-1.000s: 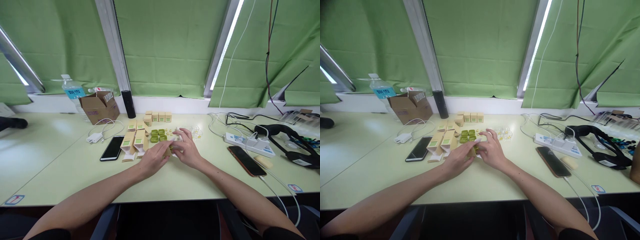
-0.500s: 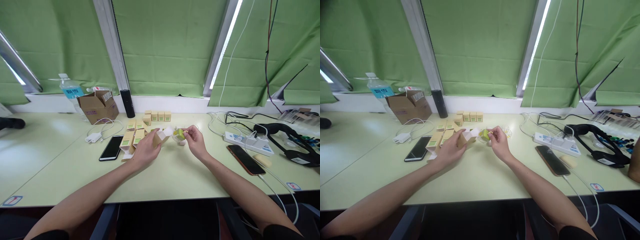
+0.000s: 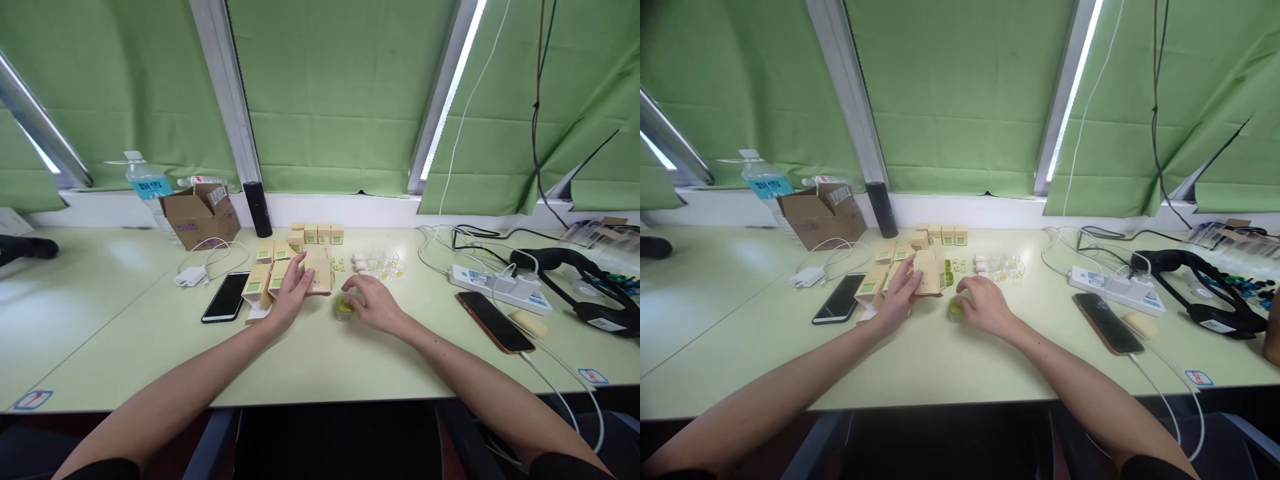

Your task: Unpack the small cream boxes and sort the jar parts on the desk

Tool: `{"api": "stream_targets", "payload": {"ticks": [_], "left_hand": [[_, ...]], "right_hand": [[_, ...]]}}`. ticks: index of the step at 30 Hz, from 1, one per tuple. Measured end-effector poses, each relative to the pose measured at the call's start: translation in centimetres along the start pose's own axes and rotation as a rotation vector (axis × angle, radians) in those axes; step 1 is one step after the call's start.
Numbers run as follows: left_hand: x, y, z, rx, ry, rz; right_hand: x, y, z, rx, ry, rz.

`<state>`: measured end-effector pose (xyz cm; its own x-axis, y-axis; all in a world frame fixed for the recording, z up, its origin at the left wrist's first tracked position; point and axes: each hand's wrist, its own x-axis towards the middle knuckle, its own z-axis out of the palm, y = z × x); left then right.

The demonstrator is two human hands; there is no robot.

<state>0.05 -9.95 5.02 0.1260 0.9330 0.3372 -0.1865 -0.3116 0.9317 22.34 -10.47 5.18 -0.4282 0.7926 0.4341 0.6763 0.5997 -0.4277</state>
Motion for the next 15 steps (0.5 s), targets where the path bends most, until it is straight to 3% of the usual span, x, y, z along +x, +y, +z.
{"api": "stream_targets", "payload": {"ticks": [3,5,11,15], "left_hand": [[-0.4,0.3,0.5,-0.15,-0.075,-0.073],[-0.7,0.7,0.9,-0.226,-0.137,-0.099],[-1.7,1.1,1.8,-0.337,-0.285,-0.196],[-1.9,0.6,1.8,-0.225,-0.293,-0.169]], "right_hand": [[0.2,0.0,-0.7,0.209,0.143,0.031],[0.3,-0.1,-1.1,0.35,0.165,0.051],[0.3,-1.0,-0.6,0.771,-0.071,0.048],[0.5,-1.4,-0.6,1.001,-0.048,0.149]]}}
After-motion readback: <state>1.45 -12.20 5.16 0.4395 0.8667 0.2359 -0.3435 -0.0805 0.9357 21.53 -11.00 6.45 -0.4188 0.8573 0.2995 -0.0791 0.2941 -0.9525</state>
